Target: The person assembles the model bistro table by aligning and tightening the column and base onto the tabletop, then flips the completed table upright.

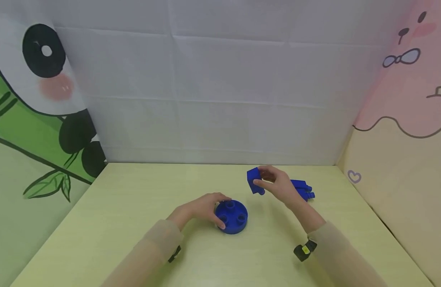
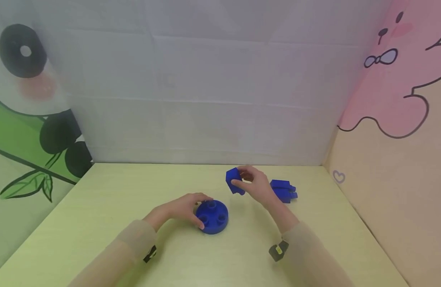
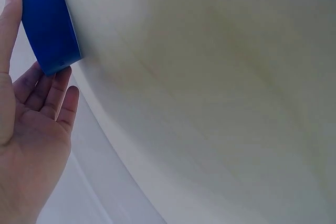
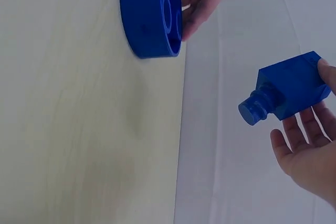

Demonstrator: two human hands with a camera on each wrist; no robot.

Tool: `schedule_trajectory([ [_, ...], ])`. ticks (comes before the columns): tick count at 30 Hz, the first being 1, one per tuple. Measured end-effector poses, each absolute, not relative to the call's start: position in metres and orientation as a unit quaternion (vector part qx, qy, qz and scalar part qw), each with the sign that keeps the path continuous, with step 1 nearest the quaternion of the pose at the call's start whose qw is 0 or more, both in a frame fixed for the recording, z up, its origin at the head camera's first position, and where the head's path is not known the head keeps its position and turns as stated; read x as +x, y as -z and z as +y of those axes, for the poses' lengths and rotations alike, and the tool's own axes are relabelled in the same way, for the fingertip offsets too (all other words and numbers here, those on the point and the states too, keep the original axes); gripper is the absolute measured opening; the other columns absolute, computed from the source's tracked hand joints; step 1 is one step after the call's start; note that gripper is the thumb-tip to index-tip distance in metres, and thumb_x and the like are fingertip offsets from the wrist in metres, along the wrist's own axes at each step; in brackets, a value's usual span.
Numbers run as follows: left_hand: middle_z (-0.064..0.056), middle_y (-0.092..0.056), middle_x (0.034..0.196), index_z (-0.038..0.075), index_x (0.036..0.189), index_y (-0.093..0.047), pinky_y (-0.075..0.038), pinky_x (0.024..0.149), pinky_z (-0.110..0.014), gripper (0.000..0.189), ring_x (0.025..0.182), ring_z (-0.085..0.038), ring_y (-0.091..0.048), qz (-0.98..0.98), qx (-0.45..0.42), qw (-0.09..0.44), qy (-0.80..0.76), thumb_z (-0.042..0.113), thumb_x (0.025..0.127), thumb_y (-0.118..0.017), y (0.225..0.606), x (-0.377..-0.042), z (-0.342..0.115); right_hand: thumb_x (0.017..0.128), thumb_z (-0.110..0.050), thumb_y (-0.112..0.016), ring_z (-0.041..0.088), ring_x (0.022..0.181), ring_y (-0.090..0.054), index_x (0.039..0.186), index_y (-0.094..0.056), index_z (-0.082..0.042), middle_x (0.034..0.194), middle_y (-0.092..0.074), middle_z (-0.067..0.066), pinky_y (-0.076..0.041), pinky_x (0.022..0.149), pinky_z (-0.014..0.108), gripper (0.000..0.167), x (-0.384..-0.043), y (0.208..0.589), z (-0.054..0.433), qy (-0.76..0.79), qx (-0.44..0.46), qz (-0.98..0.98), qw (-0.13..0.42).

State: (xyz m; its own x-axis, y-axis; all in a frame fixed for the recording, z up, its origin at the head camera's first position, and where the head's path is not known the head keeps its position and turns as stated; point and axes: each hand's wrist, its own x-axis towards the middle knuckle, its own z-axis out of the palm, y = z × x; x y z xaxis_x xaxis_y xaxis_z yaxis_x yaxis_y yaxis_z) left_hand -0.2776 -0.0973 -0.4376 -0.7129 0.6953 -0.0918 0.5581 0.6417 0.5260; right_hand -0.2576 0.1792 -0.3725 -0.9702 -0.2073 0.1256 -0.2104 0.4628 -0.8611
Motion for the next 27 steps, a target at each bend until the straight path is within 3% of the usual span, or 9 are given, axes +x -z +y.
schedule_trajectory([
  [15,-0.004,-0.05,0.138,0.013,0.139,-0.046,-0.038,0.104,-0.044,0.089,0.125,-0.024,-0.048,0.898,0.338,0.148,-0.238,0.046,0.065,-0.083,0.437,-0.272,-0.1,0.083,-0.023,-0.073,0.025,0.108,-0.062,0.124,-0.055,-0.011,0.121,-0.06,0.012,-0.05,0.09,0.037,0.046,-0.217,0.392,0.164,-0.617,0.098,-0.781,-0.018],
  [27,-0.005,-0.052,0.135,0.011,0.139,-0.046,-0.037,0.105,-0.041,0.089,0.124,-0.022,-0.049,0.89,0.351,0.146,-0.252,0.042,0.065,-0.085,0.43,-0.271,-0.098,0.083,-0.008,-0.071,0.025,0.105,-0.063,0.12,-0.049,-0.003,0.121,-0.056,0.019,-0.053,0.083,0.03,0.044,-0.207,0.416,0.161,-0.64,0.152,-0.75,-0.072],
])
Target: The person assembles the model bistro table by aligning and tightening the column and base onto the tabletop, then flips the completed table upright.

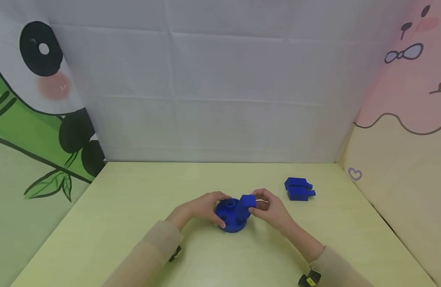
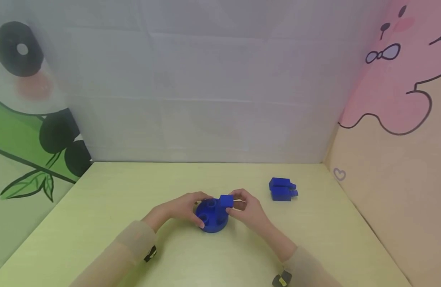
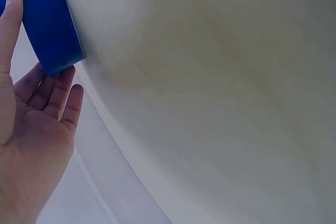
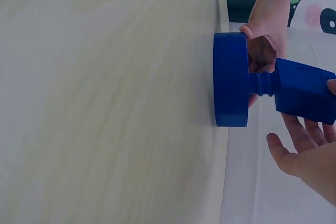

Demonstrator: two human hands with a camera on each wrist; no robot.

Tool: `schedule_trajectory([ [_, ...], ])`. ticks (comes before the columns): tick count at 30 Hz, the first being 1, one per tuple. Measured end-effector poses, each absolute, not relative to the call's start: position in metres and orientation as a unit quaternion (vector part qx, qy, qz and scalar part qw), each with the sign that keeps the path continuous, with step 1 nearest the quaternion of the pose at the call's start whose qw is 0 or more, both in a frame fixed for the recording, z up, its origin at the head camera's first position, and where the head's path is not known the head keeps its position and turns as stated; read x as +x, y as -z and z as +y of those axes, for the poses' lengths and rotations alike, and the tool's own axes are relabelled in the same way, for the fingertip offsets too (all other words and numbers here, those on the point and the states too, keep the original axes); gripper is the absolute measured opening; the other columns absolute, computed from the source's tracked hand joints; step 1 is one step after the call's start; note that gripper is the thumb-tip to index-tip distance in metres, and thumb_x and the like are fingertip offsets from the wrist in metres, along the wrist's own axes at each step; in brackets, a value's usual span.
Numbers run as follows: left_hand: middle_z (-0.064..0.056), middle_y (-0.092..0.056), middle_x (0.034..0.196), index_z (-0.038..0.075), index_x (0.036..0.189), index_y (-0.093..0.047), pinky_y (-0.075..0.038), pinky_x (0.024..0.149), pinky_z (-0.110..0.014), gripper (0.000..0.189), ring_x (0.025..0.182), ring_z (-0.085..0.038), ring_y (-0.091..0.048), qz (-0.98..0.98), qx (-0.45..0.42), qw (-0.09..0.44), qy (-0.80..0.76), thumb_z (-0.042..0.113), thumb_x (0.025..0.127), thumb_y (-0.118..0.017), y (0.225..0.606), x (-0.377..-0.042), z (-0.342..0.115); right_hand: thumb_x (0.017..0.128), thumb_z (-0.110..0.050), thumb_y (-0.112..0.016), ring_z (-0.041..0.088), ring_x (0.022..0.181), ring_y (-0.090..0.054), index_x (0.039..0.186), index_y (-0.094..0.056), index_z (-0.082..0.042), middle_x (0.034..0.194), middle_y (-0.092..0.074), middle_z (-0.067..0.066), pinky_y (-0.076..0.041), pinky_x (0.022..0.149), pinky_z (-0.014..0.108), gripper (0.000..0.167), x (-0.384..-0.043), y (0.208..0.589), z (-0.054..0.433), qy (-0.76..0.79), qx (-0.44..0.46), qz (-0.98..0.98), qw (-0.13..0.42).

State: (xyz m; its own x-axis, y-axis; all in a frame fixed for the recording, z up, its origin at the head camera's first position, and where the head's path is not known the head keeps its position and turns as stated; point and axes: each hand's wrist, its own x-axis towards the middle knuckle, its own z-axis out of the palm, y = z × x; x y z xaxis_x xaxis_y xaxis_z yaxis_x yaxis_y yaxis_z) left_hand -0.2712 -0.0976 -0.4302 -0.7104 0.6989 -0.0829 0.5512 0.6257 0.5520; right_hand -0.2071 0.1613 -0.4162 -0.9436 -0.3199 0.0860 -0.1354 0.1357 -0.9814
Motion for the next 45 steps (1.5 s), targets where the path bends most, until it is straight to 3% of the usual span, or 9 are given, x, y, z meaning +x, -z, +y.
schedule_trajectory([
  [17,-0.006,-0.05,0.137,0.01,0.139,-0.045,-0.036,0.105,-0.043,0.089,0.125,-0.024,-0.048,0.89,0.346,0.15,-0.254,0.041,0.066,-0.085,0.429,-0.27,-0.097,0.084,-0.013,-0.071,0.034,0.112,-0.059,0.12,-0.05,-0.006,0.121,-0.057,0.019,-0.053,0.085,0.032,0.042,-0.212,0.423,0.16,0.621,-0.151,0.767,0.054],
  [27,-0.005,-0.05,0.138,0.011,0.14,-0.044,-0.037,0.105,-0.043,0.091,0.126,-0.024,-0.047,0.892,0.344,0.149,-0.251,0.044,0.065,-0.084,0.433,-0.272,-0.097,0.081,-0.023,-0.075,0.027,0.105,-0.063,0.116,-0.053,-0.013,0.114,-0.062,0.009,-0.05,0.09,0.041,0.042,-0.21,0.428,0.16,0.541,-0.166,0.824,0.027],
  [34,-0.004,-0.049,0.138,0.012,0.14,-0.043,-0.037,0.105,-0.043,0.091,0.127,-0.023,-0.046,0.895,0.343,0.146,-0.245,0.045,0.066,-0.083,0.434,-0.271,-0.097,0.08,-0.031,-0.075,0.025,0.104,-0.062,0.127,-0.055,-0.019,0.116,-0.061,0.006,-0.051,0.089,0.043,0.052,-0.211,0.428,0.16,0.468,-0.206,0.859,-0.003],
  [37,-0.004,-0.049,0.137,0.012,0.14,-0.044,-0.037,0.104,-0.043,0.09,0.126,-0.024,-0.047,0.893,0.344,0.146,-0.249,0.044,0.066,-0.084,0.433,-0.27,-0.097,0.078,-0.036,-0.077,0.022,0.101,-0.062,0.122,-0.059,-0.018,0.112,-0.063,0.002,-0.051,0.088,0.044,0.051,-0.212,0.429,0.159,0.441,-0.211,0.872,-0.023],
  [42,-0.005,-0.049,0.137,0.012,0.14,-0.043,-0.037,0.104,-0.044,0.089,0.126,-0.024,-0.046,0.892,0.342,0.15,-0.256,0.043,0.067,-0.083,0.432,-0.269,-0.097,0.07,-0.042,-0.082,0.014,0.081,-0.059,0.103,-0.059,-0.02,0.086,-0.061,-0.007,-0.052,0.072,0.032,0.045,-0.211,0.429,0.153,0.39,-0.197,0.898,-0.056],
  [45,-0.005,-0.049,0.136,0.012,0.14,-0.043,-0.037,0.104,-0.044,0.089,0.126,-0.024,-0.046,0.892,0.342,0.15,-0.255,0.043,0.067,-0.083,0.432,-0.268,-0.097,0.067,-0.046,-0.082,0.011,0.067,-0.049,0.092,-0.055,-0.021,0.074,-0.052,-0.006,-0.041,0.057,0.023,0.044,-0.21,0.427,0.146,0.347,-0.189,0.916,-0.073],
])
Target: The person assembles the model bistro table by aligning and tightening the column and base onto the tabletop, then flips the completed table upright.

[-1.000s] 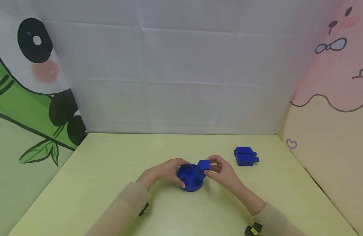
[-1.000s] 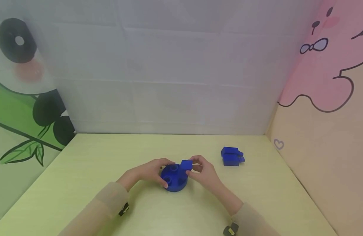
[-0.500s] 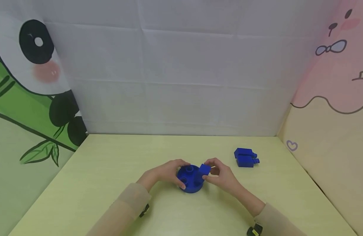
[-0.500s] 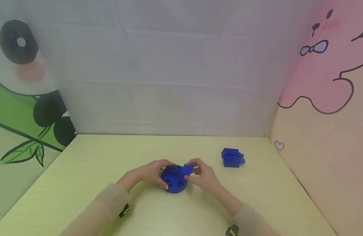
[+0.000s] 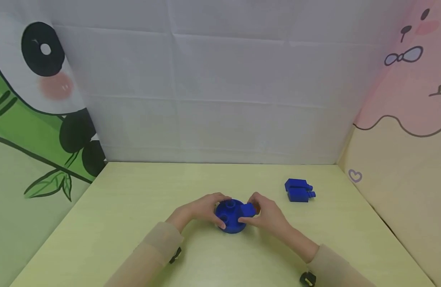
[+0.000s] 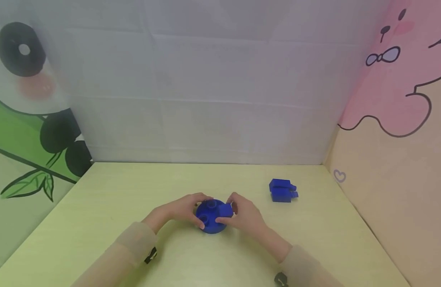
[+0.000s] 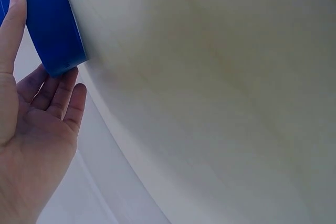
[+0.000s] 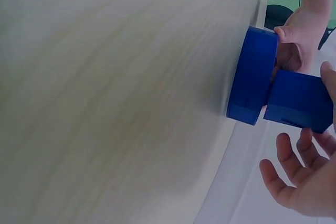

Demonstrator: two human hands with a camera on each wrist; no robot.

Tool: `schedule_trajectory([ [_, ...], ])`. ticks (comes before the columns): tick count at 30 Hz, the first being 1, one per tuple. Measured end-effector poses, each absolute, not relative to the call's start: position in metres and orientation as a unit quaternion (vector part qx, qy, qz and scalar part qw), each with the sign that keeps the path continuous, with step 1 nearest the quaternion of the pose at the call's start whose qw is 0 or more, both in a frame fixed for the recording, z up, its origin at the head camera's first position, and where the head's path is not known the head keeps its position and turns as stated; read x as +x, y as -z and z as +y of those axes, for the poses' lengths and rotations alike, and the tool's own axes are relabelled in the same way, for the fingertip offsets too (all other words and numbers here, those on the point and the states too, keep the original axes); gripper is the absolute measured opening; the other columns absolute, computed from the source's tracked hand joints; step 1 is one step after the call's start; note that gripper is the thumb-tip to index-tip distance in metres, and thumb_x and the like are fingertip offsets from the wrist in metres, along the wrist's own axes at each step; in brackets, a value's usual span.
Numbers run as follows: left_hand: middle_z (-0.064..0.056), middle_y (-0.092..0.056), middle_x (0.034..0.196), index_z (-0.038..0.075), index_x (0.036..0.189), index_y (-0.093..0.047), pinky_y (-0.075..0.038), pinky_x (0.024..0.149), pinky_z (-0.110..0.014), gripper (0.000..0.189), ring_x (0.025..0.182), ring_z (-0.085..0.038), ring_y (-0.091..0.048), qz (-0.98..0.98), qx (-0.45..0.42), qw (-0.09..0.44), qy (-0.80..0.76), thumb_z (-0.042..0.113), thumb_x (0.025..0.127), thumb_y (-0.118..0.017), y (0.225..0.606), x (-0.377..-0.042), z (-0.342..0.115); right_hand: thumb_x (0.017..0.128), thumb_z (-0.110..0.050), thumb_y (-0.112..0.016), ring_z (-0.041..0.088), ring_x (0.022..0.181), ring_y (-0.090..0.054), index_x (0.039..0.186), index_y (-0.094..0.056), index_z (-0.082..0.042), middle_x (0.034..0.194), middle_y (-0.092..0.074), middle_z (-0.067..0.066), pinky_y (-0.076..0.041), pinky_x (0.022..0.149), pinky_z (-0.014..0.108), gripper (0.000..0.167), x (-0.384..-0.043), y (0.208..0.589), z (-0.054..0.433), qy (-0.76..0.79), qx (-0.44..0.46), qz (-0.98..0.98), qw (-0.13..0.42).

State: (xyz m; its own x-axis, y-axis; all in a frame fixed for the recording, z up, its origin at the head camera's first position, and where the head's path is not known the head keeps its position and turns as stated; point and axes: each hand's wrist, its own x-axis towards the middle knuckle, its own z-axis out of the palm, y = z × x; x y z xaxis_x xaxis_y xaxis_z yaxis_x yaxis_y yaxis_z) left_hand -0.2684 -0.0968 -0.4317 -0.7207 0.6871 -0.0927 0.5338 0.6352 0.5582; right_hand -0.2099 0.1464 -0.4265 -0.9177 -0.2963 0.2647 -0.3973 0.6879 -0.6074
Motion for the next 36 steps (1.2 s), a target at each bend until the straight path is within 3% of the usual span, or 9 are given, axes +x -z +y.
schedule_trajectory([
  [4,-0.006,-0.05,0.135,0.011,0.14,-0.043,-0.038,0.104,-0.043,0.089,0.125,-0.024,-0.047,0.891,0.348,0.145,-0.254,0.042,0.067,-0.084,0.431,-0.268,-0.098,0.067,-0.05,-0.081,0.009,0.061,-0.04,0.084,-0.049,-0.02,0.071,-0.046,-0.004,-0.033,0.051,0.021,0.047,-0.207,0.422,0.137,-0.298,0.181,-0.933,0.092],
  [9,-0.005,-0.05,0.135,0.012,0.14,-0.043,-0.038,0.104,-0.043,0.089,0.125,-0.023,-0.047,0.889,0.35,0.145,-0.258,0.041,0.067,-0.084,0.43,-0.267,-0.098,0.066,-0.053,-0.08,0.009,0.07,-0.044,0.087,-0.051,-0.02,0.081,-0.05,-0.004,-0.038,0.055,0.022,0.049,-0.206,0.421,0.133,-0.277,0.18,-0.938,0.1],
  [13,-0.005,-0.049,0.136,0.012,0.141,-0.042,-0.037,0.104,-0.044,0.089,0.126,-0.024,-0.046,0.891,0.341,0.153,-0.259,0.042,0.068,-0.083,0.43,-0.266,-0.097,0.071,-0.051,-0.077,0.016,0.092,-0.055,0.112,-0.057,-0.02,0.107,-0.057,-0.005,-0.049,0.073,0.033,0.055,-0.209,0.421,0.143,-0.328,0.243,-0.91,0.066],
  [16,-0.005,-0.049,0.136,0.012,0.141,-0.042,-0.037,0.104,-0.045,0.09,0.126,-0.024,-0.046,0.892,0.337,0.155,-0.259,0.042,0.067,-0.084,0.431,-0.266,-0.098,0.082,-0.038,-0.073,0.021,0.117,-0.051,0.133,-0.048,-0.02,0.132,-0.05,-0.005,-0.046,0.092,0.046,0.059,-0.216,0.417,0.156,-0.377,0.34,-0.862,0.009],
  [18,-0.004,-0.048,0.137,0.013,0.141,-0.042,-0.037,0.104,-0.045,0.091,0.127,-0.024,-0.045,0.893,0.335,0.155,-0.257,0.044,0.067,-0.083,0.433,-0.267,-0.099,0.089,-0.026,-0.066,0.023,0.128,-0.044,0.139,-0.044,-0.018,0.14,-0.045,-0.004,-0.041,0.099,0.05,0.055,-0.22,0.412,0.164,-0.39,0.402,-0.828,-0.021],
  [24,-0.002,-0.047,0.139,0.016,0.143,-0.04,-0.036,0.105,-0.045,0.091,0.128,-0.022,-0.044,0.894,0.327,0.164,-0.257,0.045,0.068,-0.082,0.432,-0.269,-0.097,0.092,-0.003,-0.051,0.024,0.134,-0.038,0.139,-0.046,-0.012,0.143,-0.045,0.006,-0.035,0.105,0.047,0.048,-0.23,0.403,0.174,-0.364,0.472,-0.802,-0.037],
  [30,-0.003,-0.046,0.14,0.015,0.143,-0.04,-0.036,0.105,-0.045,0.091,0.128,-0.023,-0.043,0.895,0.327,0.166,-0.253,0.043,0.068,-0.082,0.43,-0.269,-0.096,0.098,-0.012,-0.048,0.023,0.13,-0.043,0.136,-0.049,-0.012,0.14,-0.049,0.002,-0.038,0.103,0.047,0.038,-0.232,0.407,0.173,-0.346,0.473,-0.81,-0.042],
  [36,-0.004,-0.046,0.139,0.014,0.143,-0.04,-0.037,0.105,-0.045,0.09,0.128,-0.024,-0.044,0.894,0.328,0.167,-0.255,0.044,0.069,-0.082,0.429,-0.267,-0.097,0.098,-0.015,-0.05,0.021,0.126,-0.045,0.135,-0.051,-0.01,0.137,-0.052,0.0,-0.04,0.101,0.045,0.037,-0.229,0.41,0.168,-0.335,0.473,-0.815,-0.014],
])
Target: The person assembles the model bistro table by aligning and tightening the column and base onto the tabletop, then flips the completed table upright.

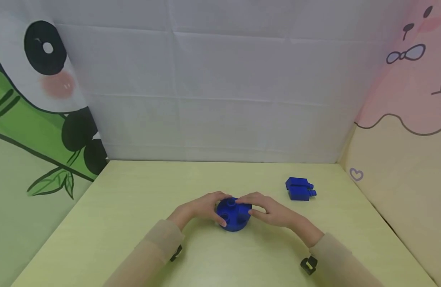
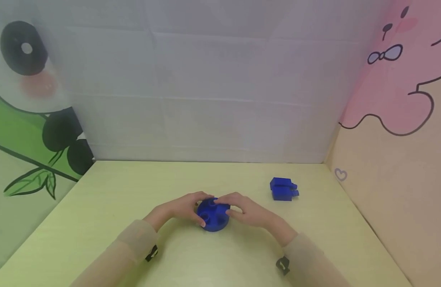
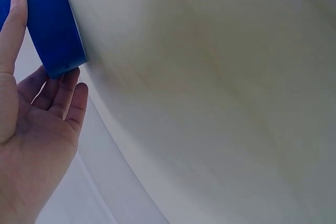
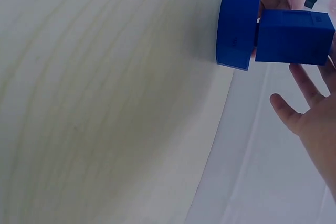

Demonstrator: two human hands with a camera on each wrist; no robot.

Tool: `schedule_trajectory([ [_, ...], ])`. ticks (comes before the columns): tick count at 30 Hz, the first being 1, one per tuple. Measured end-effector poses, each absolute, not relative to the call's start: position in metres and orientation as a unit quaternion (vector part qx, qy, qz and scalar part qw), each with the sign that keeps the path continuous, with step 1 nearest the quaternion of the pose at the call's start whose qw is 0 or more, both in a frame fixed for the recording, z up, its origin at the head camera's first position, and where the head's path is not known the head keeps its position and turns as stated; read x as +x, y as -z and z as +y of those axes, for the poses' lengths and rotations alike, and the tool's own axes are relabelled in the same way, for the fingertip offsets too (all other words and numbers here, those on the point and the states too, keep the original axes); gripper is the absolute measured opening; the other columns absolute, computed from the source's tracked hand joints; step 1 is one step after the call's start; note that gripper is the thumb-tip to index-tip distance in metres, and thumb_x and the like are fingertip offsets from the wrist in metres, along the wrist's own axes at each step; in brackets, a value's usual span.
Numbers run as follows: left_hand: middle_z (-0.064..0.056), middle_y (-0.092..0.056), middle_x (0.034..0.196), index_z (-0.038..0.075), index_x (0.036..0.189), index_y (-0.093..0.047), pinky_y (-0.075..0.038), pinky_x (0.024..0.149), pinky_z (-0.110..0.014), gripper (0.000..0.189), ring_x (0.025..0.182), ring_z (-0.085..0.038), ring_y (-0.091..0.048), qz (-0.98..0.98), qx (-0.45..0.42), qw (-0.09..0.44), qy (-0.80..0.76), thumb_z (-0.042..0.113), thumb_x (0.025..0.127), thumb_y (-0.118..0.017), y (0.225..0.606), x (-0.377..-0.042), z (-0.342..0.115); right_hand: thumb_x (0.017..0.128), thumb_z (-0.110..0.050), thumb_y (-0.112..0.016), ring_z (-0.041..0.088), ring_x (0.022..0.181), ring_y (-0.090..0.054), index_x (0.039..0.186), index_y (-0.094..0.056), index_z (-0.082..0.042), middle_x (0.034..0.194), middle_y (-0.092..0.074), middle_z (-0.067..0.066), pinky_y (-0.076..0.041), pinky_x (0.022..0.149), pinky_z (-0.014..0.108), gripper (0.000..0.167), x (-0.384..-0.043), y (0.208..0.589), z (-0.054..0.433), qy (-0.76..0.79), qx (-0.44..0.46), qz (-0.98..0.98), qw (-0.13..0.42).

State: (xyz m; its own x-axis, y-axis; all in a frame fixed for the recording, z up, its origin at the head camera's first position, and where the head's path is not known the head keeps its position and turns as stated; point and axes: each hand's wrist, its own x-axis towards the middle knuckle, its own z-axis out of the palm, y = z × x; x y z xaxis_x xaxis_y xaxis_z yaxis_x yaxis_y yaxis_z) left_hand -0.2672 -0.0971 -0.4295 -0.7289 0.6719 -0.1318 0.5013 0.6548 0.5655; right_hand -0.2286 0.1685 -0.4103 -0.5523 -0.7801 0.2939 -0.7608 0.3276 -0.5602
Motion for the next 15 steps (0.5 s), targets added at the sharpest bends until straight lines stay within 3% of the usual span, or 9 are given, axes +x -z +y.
schedule_trajectory([
  [9,-0.006,-0.047,0.138,0.012,0.142,-0.041,-0.036,0.105,-0.047,0.089,0.127,-0.026,-0.045,0.894,0.331,0.16,-0.257,0.042,0.069,-0.082,0.43,-0.267,-0.098,0.097,-0.031,-0.052,0.02,0.125,-0.046,0.132,-0.052,-0.016,0.134,-0.053,-0.002,-0.041,0.099,0.047,0.038,-0.227,0.421,0.16,0.338,-0.411,0.846,-0.002],
  [15,-0.005,-0.048,0.137,0.011,0.142,-0.041,-0.037,0.104,-0.046,0.089,0.127,-0.025,-0.045,0.891,0.333,0.16,-0.263,0.04,0.069,-0.083,0.432,-0.269,-0.097,0.087,-0.042,-0.064,0.021,0.109,-0.055,0.114,-0.061,-0.017,0.113,-0.062,-0.004,-0.045,0.093,0.048,0.038,-0.228,0.427,0.143,0.375,-0.307,0.873,-0.046],
])
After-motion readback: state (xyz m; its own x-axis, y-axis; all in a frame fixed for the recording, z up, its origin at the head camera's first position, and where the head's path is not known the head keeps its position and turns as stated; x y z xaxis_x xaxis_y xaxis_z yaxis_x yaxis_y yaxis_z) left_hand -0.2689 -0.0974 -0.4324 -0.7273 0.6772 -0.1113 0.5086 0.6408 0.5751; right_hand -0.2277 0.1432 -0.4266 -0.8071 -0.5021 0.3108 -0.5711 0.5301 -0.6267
